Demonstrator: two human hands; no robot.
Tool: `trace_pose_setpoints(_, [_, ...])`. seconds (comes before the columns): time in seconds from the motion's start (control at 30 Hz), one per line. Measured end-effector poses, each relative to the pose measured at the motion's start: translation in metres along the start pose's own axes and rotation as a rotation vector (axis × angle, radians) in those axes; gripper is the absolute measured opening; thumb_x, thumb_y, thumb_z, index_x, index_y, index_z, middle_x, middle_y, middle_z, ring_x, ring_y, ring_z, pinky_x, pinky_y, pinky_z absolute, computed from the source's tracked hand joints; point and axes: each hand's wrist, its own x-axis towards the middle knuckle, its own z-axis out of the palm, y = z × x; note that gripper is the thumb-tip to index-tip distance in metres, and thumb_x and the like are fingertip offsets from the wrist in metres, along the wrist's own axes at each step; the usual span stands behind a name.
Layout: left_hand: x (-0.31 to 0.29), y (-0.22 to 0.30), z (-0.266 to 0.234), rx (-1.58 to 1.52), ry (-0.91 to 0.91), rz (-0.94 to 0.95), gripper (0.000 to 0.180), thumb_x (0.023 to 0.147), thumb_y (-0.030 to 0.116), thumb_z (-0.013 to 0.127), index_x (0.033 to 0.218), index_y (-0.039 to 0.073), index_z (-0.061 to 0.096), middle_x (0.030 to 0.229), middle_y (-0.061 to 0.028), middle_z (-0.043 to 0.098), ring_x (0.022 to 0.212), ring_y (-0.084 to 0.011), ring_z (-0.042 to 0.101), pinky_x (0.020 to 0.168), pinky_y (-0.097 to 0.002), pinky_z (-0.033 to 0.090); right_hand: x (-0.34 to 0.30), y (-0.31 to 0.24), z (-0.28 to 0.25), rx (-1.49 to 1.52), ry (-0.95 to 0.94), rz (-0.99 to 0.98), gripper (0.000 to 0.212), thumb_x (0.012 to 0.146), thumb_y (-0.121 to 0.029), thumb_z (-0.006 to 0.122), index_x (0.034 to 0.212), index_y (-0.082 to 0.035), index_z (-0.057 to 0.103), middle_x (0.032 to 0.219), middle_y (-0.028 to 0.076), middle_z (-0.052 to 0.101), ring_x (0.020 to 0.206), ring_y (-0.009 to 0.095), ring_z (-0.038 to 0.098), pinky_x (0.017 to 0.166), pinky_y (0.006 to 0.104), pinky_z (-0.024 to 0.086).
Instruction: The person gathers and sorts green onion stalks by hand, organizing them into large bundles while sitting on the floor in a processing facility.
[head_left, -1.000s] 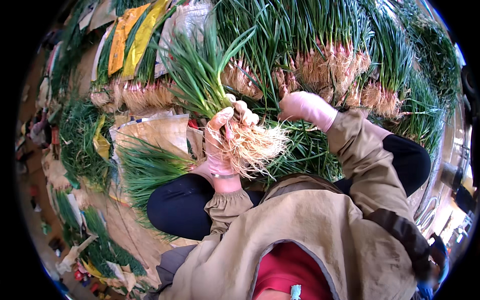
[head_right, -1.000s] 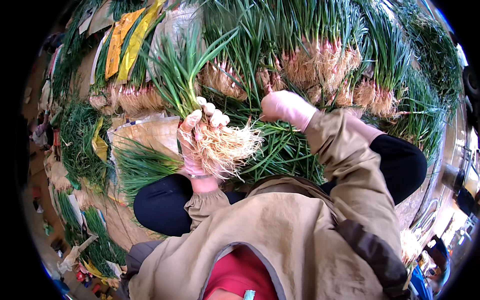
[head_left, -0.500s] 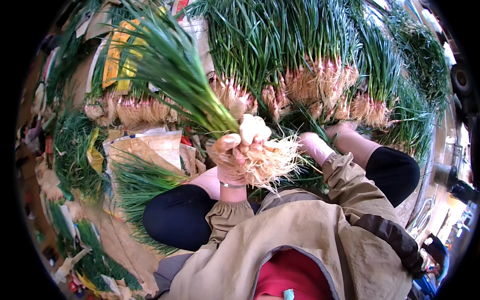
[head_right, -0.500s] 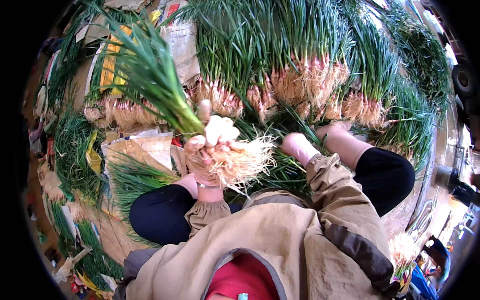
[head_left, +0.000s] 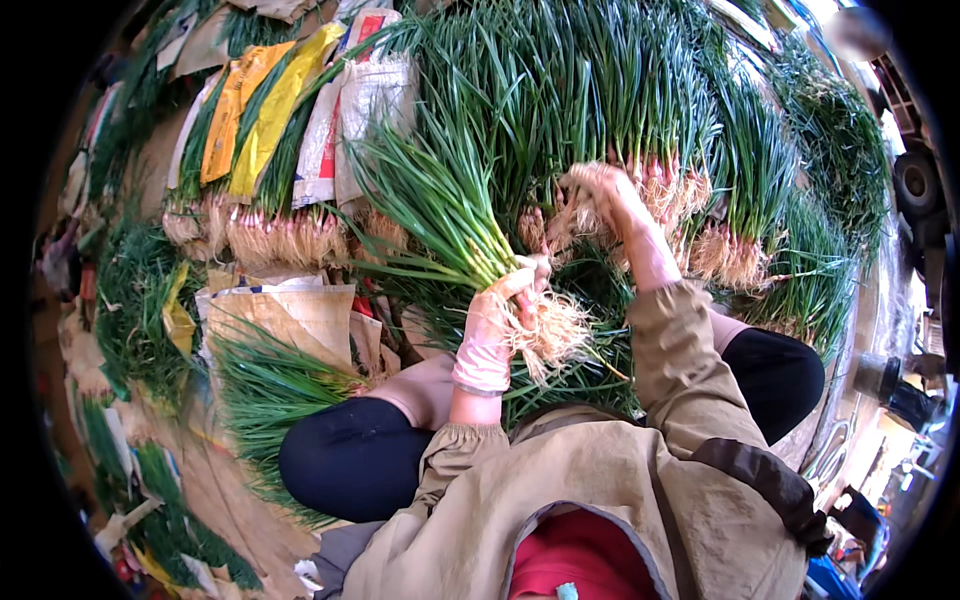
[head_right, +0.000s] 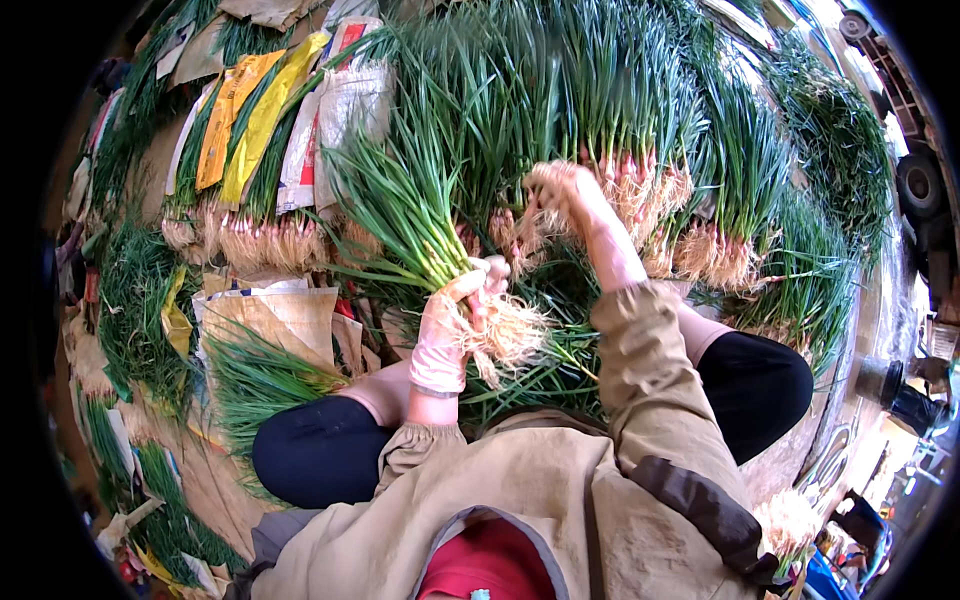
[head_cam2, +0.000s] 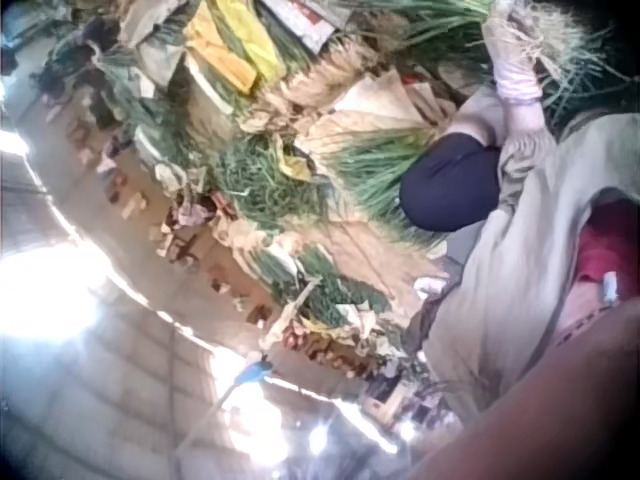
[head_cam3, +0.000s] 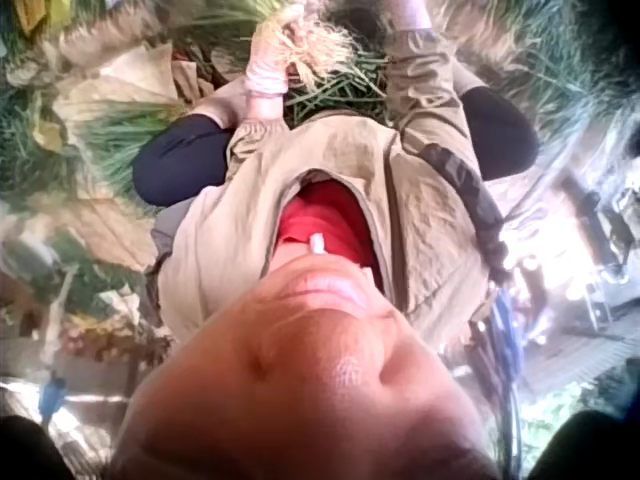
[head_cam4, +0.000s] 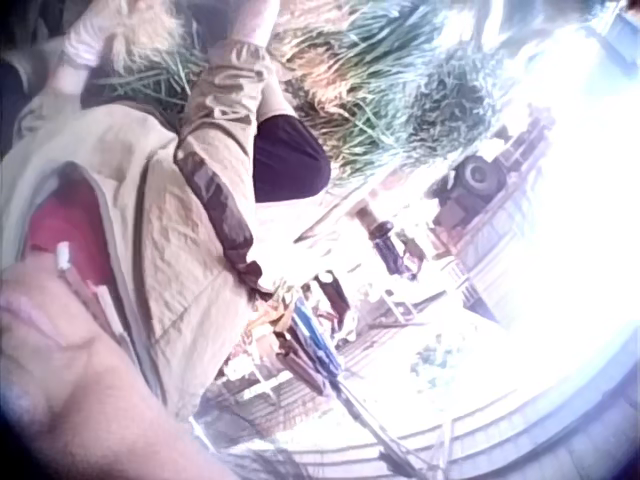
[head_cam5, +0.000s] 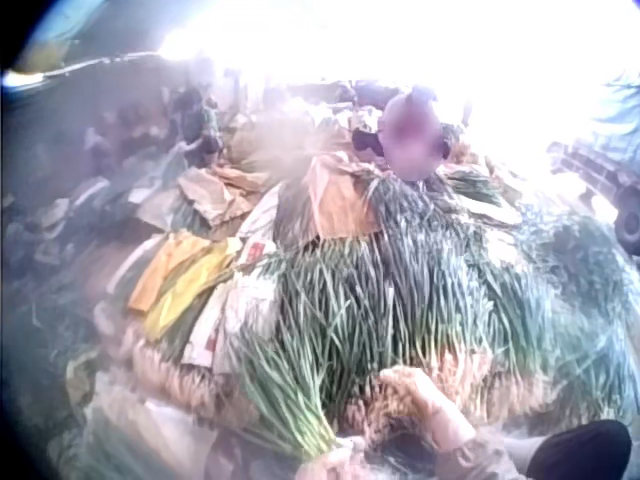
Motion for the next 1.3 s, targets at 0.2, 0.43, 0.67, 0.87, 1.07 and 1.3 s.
trace_pose_setpoints(0.2, [0.010,-0.023,-0.008,0.258,0.303,-0.123,0.006,0.079,0.004,0.059,0.080,-0.001,0.057,0.052,-0.0096,0.053,0.036,-0.0183,0.049,0.033,-0.0289,0.040,-0.068,0.058,0.067,-0.124,-0.171,-0.179,0.032,0.087,-0.033,0.054,0.092,-0.001,0.060,0.065,0.008,0.057,0.058,0.019,0.054,0.057,0.0307,0.044])
trace_pose_setpoints(0.43, [0.006,-0.025,0.005,0.098,0.165,-0.080,0.012,0.077,0.006,0.058,0.088,0.001,0.057,0.065,-0.0070,0.057,0.047,-0.0122,0.052,0.043,-0.0201,0.044,-0.067,0.052,0.069,0.506,0.006,-0.150,0.025,0.089,-0.029,0.053,0.083,-0.005,0.056,0.056,0.001,0.050,0.047,0.016,0.046,0.045,0.0265,0.036])
trace_pose_setpoints(0.67, [-0.026,0.001,0.012,-0.024,0.065,-0.049,0.013,0.079,0.009,0.056,0.091,0.003,0.057,0.075,-0.0033,0.058,0.062,-0.0064,0.054,0.050,-0.0123,0.044,-0.074,0.027,0.071,0.776,-0.249,0.265,0.031,0.091,-0.037,0.048,0.095,-0.009,0.058,0.055,-0.005,0.039,0.039,0.006,0.031,0.036,0.0211,0.024])
trace_pose_setpoints(0.87, [-0.010,-0.013,0.004,-0.071,0.105,-0.129,0.017,0.078,0.007,0.059,0.093,0.003,0.058,0.067,0.0001,0.055,0.054,-0.0050,0.050,0.047,-0.0136,0.044,-0.069,0.036,0.076,0.650,-0.020,-0.102,0.016,0.089,-0.023,0.056,0.087,-0.007,0.057,0.057,-0.004,0.048,0.044,0.005,0.042,0.043,0.0184,0.039])
trace_pose_setpoints(1.07, [-0.010,-0.021,0.001,-0.161,-0.096,-0.013,0.013,0.080,0.005,0.051,0.092,0.001,0.054,0.084,-0.0061,0.058,0.069,-0.0107,0.054,0.055,-0.0149,0.044,-0.022,0.094,0.014,1.254,-0.252,0.372,0.010,0.082,-0.013,0.059,0.076,-0.006,0.055,0.061,0.000,0.052,0.052,0.011,0.048,0.048,0.0214,0.043])
trace_pose_setpoints(1.3, [-0.007,-0.017,-0.005,-0.159,-0.077,-0.095,0.015,0.078,0.008,0.052,0.092,0.002,0.052,0.082,-0.0092,0.058,0.074,-0.0205,0.059,0.068,-0.0299,0.050,-0.080,0.089,0.025,0.015,-0.506,-0.014,0.022,0.089,-0.022,0.049,0.096,-0.003,0.058,0.075,0.002,0.056,0.063,0.012,0.049,0.057,0.0246,0.041])
